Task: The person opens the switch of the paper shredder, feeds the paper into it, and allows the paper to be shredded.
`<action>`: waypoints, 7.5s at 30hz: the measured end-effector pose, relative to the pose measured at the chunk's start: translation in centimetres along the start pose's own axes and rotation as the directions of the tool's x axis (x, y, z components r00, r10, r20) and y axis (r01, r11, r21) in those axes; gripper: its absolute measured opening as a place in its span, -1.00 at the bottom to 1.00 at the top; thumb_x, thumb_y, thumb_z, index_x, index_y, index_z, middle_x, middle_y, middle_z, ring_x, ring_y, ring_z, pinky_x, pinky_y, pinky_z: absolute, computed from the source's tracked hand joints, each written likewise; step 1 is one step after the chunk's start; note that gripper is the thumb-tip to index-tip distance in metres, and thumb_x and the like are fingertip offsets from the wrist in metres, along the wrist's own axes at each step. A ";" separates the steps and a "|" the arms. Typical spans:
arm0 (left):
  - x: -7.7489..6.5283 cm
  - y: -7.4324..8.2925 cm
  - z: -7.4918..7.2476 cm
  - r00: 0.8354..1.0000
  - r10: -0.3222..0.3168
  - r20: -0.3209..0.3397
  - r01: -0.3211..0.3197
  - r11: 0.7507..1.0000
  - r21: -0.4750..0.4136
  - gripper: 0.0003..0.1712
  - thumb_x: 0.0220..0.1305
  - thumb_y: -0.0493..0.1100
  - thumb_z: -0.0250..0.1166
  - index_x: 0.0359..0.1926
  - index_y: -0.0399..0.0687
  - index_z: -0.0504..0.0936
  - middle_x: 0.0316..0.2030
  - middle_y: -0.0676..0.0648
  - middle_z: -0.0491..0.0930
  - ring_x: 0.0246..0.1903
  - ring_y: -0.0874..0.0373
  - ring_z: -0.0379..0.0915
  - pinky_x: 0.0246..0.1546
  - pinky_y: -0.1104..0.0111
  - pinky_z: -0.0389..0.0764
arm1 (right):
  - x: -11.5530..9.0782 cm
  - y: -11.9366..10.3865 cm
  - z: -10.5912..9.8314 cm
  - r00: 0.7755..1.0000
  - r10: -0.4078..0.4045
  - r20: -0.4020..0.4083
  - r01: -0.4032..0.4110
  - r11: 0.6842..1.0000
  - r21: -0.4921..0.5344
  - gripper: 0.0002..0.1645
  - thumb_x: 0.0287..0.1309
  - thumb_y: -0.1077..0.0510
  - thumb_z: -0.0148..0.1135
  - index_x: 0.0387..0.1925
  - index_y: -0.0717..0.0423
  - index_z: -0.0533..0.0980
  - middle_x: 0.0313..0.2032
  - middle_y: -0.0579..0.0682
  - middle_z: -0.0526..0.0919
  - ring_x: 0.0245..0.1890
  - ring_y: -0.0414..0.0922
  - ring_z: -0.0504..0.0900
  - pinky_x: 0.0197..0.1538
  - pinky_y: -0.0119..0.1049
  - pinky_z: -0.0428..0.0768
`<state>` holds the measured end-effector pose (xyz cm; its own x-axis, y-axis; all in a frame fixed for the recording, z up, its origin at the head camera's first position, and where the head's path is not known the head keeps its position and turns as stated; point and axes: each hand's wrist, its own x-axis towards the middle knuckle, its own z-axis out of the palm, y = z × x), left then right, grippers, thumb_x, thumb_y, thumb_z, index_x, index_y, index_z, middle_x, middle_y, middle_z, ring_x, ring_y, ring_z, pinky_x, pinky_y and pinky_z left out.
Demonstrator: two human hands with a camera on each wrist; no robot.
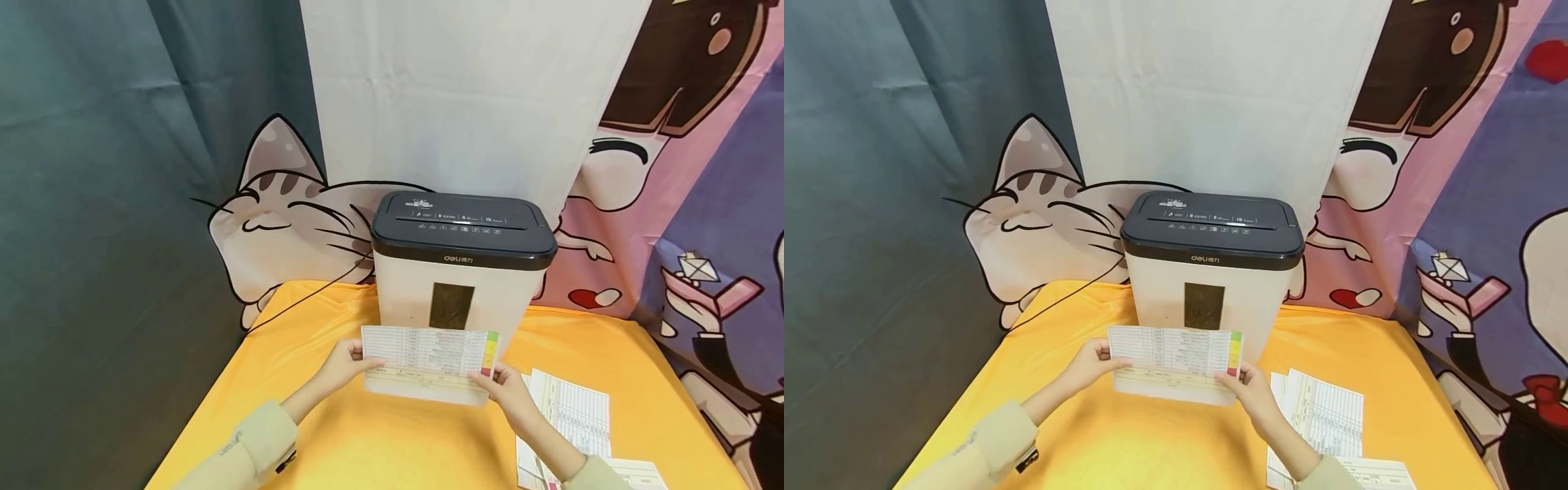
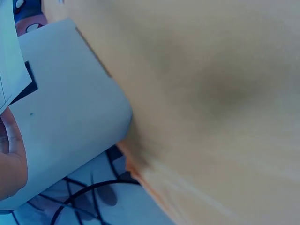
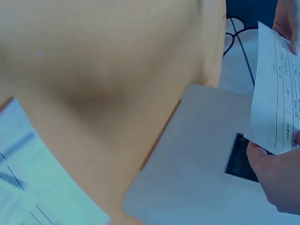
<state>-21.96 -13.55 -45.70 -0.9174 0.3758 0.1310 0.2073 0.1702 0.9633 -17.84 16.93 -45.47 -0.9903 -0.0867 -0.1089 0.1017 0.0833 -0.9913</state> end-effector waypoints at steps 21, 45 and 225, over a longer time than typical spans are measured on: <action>2.7 8.6 -2.0 0.987 0.160 0.031 -0.162 0.942 0.293 -0.75 0.07 -0.26 0.39 -0.22 -0.33 0.69 -0.27 -0.24 0.70 -0.40 0.28 0.59 -0.39 0.48 0.59 | -0.9 -8.0 -3.2 0.942 -0.335 0.019 0.328 0.905 -0.271 -0.62 0.18 0.25 0.22 -0.03 0.46 0.50 -0.29 -0.38 0.68 -0.27 -0.44 0.64 -0.18 -0.55 0.57; 8.6 16.0 -3.9 0.912 0.403 -0.073 -0.311 0.797 0.518 -0.77 0.06 -0.22 0.41 -0.62 -0.23 0.60 -0.45 -0.18 0.69 -0.56 0.22 0.44 -0.52 0.46 0.39 | 2.8 -16.2 -6.2 0.656 -0.755 0.020 0.578 0.484 -0.657 -0.93 0.00 0.41 0.32 -0.39 0.30 0.62 -0.48 0.13 0.67 -0.63 -0.55 0.37 -0.53 -0.69 0.34; 16.0 14.1 -2.1 0.859 0.427 -0.284 -0.254 0.835 0.488 -0.82 0.20 -0.25 0.30 -0.17 -0.20 0.69 -0.26 -0.14 0.71 -0.25 0.08 0.62 -0.14 0.33 0.57 | 9.7 -16.9 -7.1 0.673 -0.737 -0.067 0.492 0.514 -0.703 -0.85 0.19 0.30 0.19 -0.25 0.33 0.59 -0.30 0.25 0.66 -0.41 -0.66 0.33 -0.20 -0.73 0.30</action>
<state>-34.40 -7.11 -29.55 -0.7954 0.1369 0.5904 0.5722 0.4908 0.6571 -29.84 21.77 -29.27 -0.7477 -0.0531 0.6619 -0.5019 0.6979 -0.5109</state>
